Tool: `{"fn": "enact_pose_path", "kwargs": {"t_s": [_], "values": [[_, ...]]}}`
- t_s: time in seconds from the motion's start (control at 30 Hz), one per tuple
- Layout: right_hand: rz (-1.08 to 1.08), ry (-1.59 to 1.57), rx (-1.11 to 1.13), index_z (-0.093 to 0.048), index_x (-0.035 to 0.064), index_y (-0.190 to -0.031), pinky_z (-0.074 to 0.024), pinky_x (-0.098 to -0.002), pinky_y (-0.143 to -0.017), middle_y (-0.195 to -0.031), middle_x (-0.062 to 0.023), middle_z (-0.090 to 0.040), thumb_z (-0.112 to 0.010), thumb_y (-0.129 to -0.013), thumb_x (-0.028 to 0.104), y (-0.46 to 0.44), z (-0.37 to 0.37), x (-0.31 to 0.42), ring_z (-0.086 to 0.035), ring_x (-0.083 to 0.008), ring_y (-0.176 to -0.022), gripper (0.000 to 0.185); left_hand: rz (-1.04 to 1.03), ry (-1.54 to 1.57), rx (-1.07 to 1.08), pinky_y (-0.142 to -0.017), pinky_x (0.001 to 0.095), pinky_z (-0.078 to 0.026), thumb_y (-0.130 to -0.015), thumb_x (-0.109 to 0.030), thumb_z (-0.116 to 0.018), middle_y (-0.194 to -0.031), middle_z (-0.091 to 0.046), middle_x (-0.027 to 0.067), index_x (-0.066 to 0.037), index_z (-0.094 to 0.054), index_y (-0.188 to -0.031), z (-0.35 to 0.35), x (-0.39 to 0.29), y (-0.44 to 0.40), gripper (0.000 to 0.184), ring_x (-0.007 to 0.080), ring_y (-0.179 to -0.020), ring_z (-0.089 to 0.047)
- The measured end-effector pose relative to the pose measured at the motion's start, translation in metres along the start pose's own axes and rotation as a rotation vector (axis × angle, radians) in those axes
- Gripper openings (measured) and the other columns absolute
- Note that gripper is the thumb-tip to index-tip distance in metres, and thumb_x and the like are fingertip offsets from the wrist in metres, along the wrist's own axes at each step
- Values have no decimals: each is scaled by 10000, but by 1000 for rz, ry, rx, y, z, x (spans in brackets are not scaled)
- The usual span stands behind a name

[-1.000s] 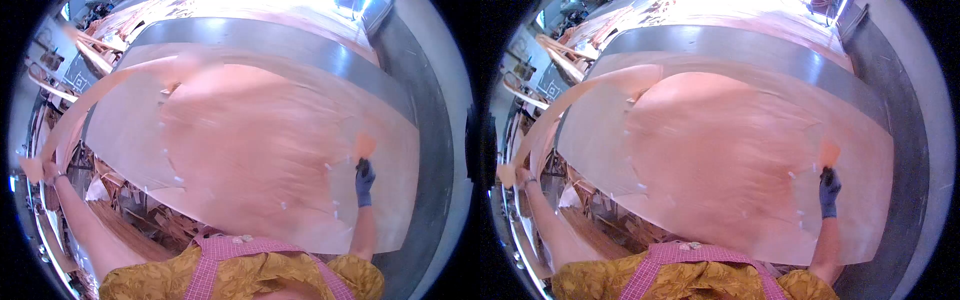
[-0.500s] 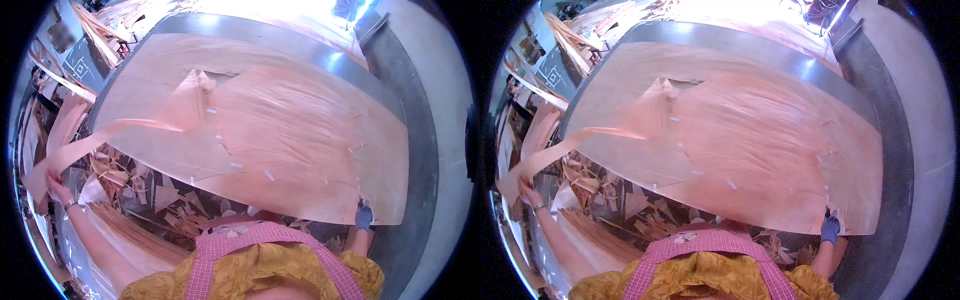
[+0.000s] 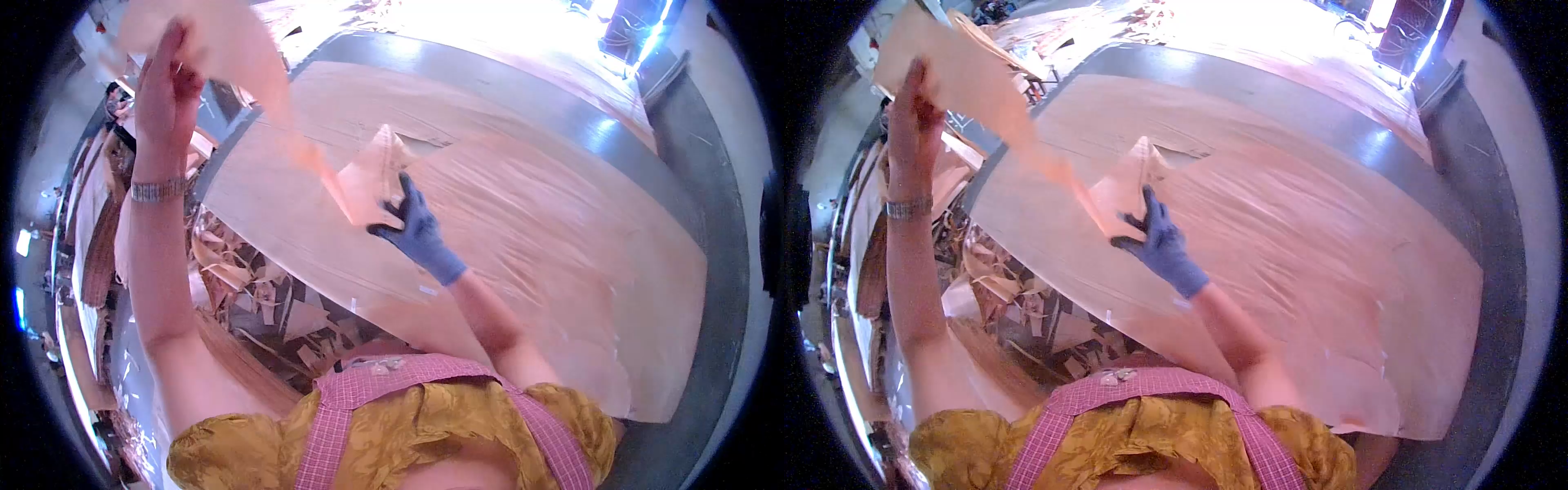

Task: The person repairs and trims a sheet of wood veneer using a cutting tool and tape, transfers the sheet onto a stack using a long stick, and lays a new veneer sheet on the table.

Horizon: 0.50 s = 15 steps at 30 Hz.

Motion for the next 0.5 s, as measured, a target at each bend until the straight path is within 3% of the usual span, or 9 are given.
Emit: {"fn": "enact_pose_path", "kwargs": {"t_s": [0.03,0.17,0.2,0.23,0.27,0.33,0.37,0.4,0.5], "values": [[132,82,-130,-231,5,-1470,-508,-375,-767,-1272,-141,-541,-801,-721,455,-17,-15,6,-614,-252,-918,1042,-73,-22,139,-674,212,-486,-913,-172,-655,-1007,-684,2,-79,-670,-1108,-15,-5,-11,216,72,-821,-614],[-206,-58,-92,-490,5,-1273,-493,-348,-733,-1051,-119,-620,-792,-746,385,-65,-90,-77,-613,-220,-833,717,-27,81,308,-678,202,-471,-903,-162,-665,-1014,-694,23,-81,-676,-1115,-48,-47,-65,227,72,-820,-604],[-304,-161,1,-553,4,-1180,-492,-318,-707,-954,-98,-625,-795,-757,346,-79,-95,-94,-606,-177,-782,596,-97,60,47,-664,201,-451,-890,-166,-681,-972,-701,29,-83,-684,-1089,-47,-57,-74,216,66,-803,-592],[-398,-257,91,-616,3,-1088,-490,-289,-681,-856,-77,-630,-798,-768,307,-95,-93,-100,-600,-133,-730,478,-133,-52,-9,-669,210,-440,-887,-175,-684,-1019,-700,39,-79,-679,-1092,-39,-61,-84,226,72,-790,-583],[-280,-265,-143,-656,14,-972,-474,-380,-683,-769,-144,-648,-757,-773,368,-112,-73,-100,-622,-260,-750,418,-148,-55,202,-684,219,-443,-888,-178,-684,-1030,-697,38,-78,-677,-1090,-14,-67,-109,226,75,-801,-587],[-192,-156,-328,-640,19,-959,-468,-382,-661,-756,-139,-624,-753,-790,324,-161,-23,-89,-594,-274,-703,367,-155,7,380,-678,233,-440,-896,-178,-676,-994,-691,30,-80,-680,-1034,27,-60,-142,168,78,-779,-586],[-289,-239,-274,-643,21,-950,-470,-382,-665,-786,-150,-624,-755,-789,312,-183,1,-87,-601,-298,-724,351,-168,26,228,-678,237,-437,-903,-173,-668,-971,-693,31,-86,-683,-1015,39,-41,-150,142,80,-768,-589],[-122,-93,-437,-649,27,-942,-469,-383,-666,-791,-159,-626,-744,-802,292,-207,25,-92,-605,-291,-743,314,-182,42,75,-678,242,-434,-910,-168,-660,-948,-694,32,-93,-685,-997,52,-22,-157,118,82,-757,-593],[-73,59,-595,-696,46,-992,-474,-364,-758,-766,-116,-658,-742,-814,260,-248,86,-91,-585,-283,-772,283,0,148,93,-733,244,-468,-911,-182,-661,-962,-700,23,-108,-682,-1014,79,72,-161,129,85,-819,-626]]}}
Point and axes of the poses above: each hand's wrist, its own y-axis away from the middle knuckle, its own z-axis out of the back of the hand, x = y × z, the point moved 5 cm from there along -y, towards the middle knuckle
